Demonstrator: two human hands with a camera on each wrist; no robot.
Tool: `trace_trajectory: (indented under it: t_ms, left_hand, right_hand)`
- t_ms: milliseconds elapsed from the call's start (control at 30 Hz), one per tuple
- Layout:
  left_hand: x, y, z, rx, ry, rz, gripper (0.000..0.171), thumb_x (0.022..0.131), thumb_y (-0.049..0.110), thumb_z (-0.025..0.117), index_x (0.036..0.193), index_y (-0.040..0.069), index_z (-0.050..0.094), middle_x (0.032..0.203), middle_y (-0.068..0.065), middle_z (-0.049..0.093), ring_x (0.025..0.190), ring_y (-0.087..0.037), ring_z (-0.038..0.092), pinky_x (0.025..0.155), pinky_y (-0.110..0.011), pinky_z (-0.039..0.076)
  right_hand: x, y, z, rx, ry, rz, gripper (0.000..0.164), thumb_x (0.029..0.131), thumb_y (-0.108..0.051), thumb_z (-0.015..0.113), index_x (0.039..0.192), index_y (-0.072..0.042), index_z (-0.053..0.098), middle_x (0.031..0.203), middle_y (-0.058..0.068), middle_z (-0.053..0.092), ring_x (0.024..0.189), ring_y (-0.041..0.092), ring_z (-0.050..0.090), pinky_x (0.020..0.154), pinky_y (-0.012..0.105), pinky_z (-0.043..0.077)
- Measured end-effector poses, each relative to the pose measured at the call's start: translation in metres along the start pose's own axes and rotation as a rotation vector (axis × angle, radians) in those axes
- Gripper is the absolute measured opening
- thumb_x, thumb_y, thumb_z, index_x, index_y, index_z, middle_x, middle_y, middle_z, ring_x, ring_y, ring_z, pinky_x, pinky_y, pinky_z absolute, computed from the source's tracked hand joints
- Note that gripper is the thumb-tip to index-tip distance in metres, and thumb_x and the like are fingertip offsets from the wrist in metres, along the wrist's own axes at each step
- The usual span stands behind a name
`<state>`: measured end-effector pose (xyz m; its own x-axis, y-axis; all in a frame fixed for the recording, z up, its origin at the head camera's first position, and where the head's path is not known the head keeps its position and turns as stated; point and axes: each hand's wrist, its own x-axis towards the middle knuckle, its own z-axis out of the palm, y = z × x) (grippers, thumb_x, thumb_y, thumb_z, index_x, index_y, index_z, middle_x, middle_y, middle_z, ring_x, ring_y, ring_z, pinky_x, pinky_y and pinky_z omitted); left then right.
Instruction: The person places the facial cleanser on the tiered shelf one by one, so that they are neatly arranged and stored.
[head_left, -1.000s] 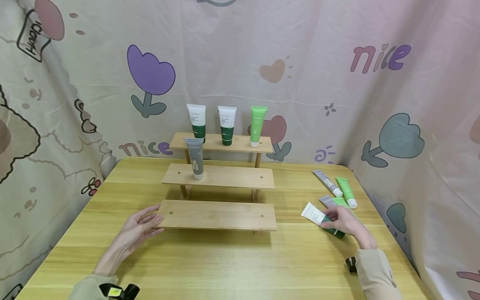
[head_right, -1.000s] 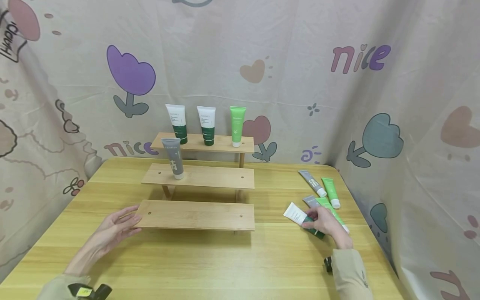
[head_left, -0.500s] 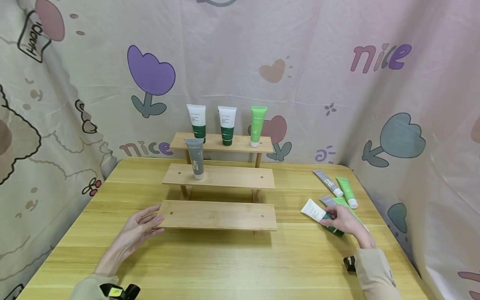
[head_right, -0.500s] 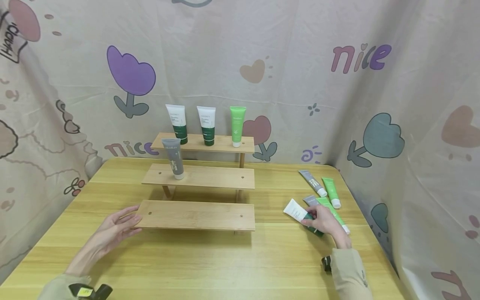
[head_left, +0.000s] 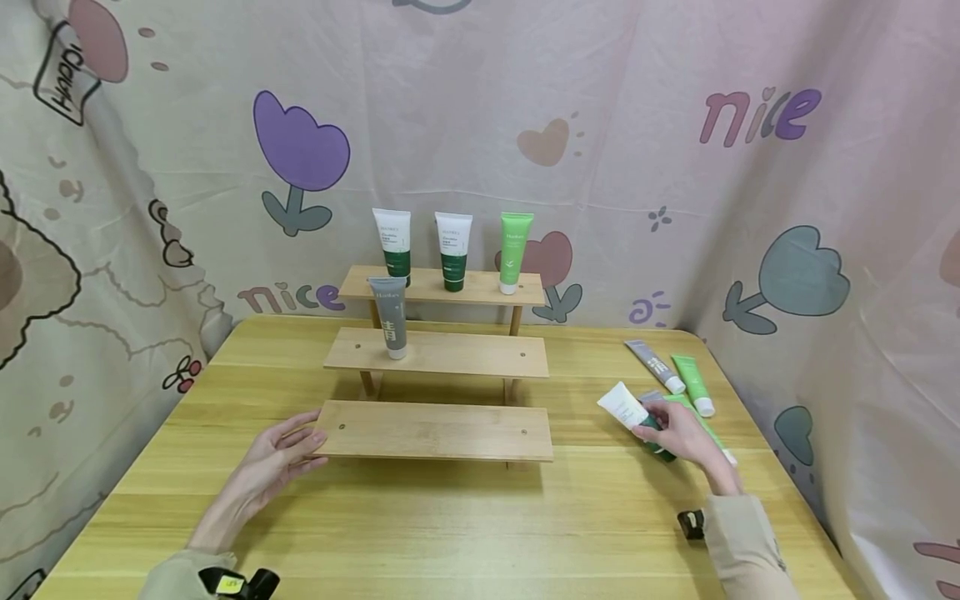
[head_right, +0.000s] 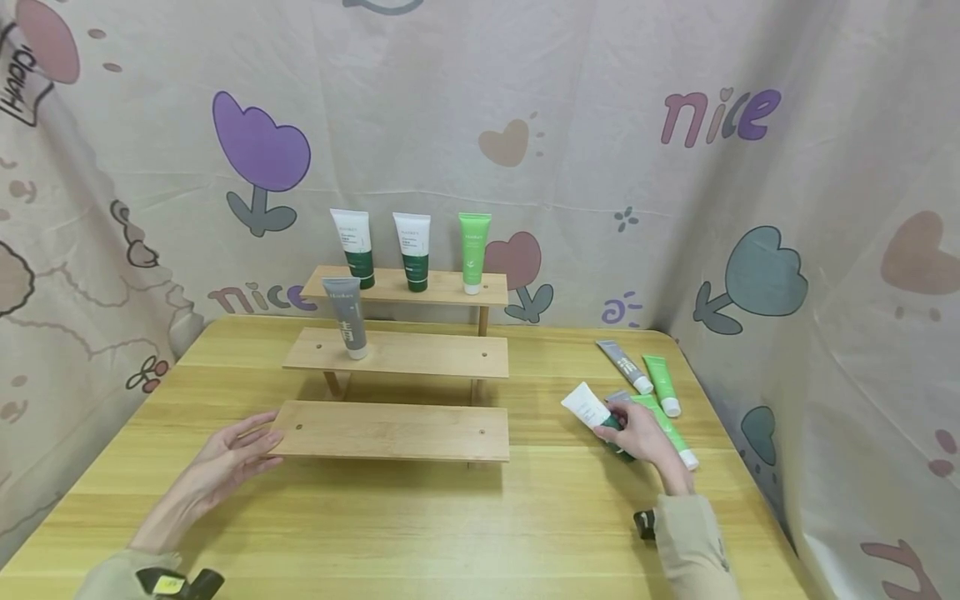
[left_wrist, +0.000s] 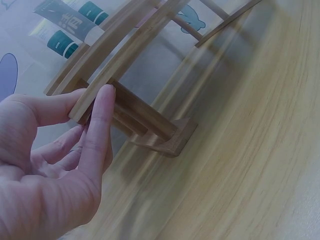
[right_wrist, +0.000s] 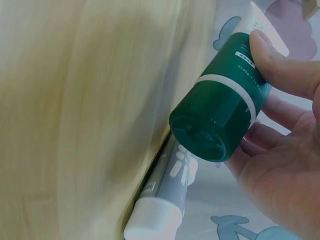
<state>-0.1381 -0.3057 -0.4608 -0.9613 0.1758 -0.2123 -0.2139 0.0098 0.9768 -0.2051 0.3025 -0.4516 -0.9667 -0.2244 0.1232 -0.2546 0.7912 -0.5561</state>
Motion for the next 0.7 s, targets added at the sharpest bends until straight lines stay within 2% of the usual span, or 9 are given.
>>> trace_trajectory:
  t_ms: [133, 267, 367, 467, 700]
  left_hand:
    - [0.000, -0.001, 0.000, 0.004, -0.001, 0.007, 0.074, 0.105, 0.014, 0.054, 0.158, -0.007, 0.006, 0.148, -0.021, 0.030, 0.106, -0.001, 0.059, 0.096, -0.024, 0.061]
    - [0.000, 0.000, -0.001, -0.011, -0.001, 0.005, 0.075, 0.105, 0.014, 0.055, 0.158, -0.007, 0.007, 0.135, -0.007, 0.043, 0.104, -0.003, 0.061, 0.095, -0.024, 0.062]
    - [0.000, 0.000, -0.001, -0.019, 0.000, 0.003, 0.075, 0.104, 0.014, 0.056, 0.158, -0.008, 0.007, 0.128, 0.000, 0.046, 0.103, -0.005, 0.061, 0.095, -0.025, 0.062]
    - [0.000, 0.000, -0.001, -0.019, -0.001, 0.006, 0.076, 0.104, 0.014, 0.056, 0.158, -0.008, 0.007, 0.127, 0.001, 0.046, 0.103, -0.004, 0.061, 0.095, -0.025, 0.062]
    - [0.000, 0.001, -0.001, -0.020, 0.001, -0.002, 0.076, 0.104, 0.015, 0.057, 0.158, -0.007, 0.007, 0.127, 0.001, 0.046, 0.103, -0.005, 0.061, 0.096, -0.025, 0.062]
  right_hand:
    - [0.003, -0.004, 0.002, 0.043, 0.021, 0.005, 0.031, 0.087, -0.011, 0.077, 0.111, 0.006, 0.068, 0.085, 0.006, 0.063, 0.070, 0.005, 0.044, 0.057, 0.017, 0.038]
    - [0.005, -0.010, 0.005, 0.072, 0.027, 0.040, 0.032, 0.090, -0.012, 0.074, 0.112, 0.010, 0.064, 0.090, 0.013, 0.066, 0.073, 0.007, 0.050, 0.059, 0.016, 0.043]
    - [0.007, -0.014, 0.006, 0.080, 0.037, 0.048, 0.035, 0.091, -0.012, 0.073, 0.114, 0.012, 0.063, 0.096, 0.019, 0.069, 0.079, 0.012, 0.058, 0.063, 0.017, 0.048]
    - [0.008, -0.018, 0.007, 0.088, 0.043, 0.040, 0.038, 0.092, -0.013, 0.072, 0.118, 0.013, 0.061, 0.103, 0.023, 0.070, 0.087, 0.020, 0.064, 0.069, 0.020, 0.052]
    - [0.014, -0.031, 0.008, 0.135, 0.037, 0.049, 0.041, 0.098, -0.015, 0.066, 0.125, 0.013, 0.055, 0.110, 0.026, 0.067, 0.095, 0.030, 0.066, 0.073, 0.022, 0.054]
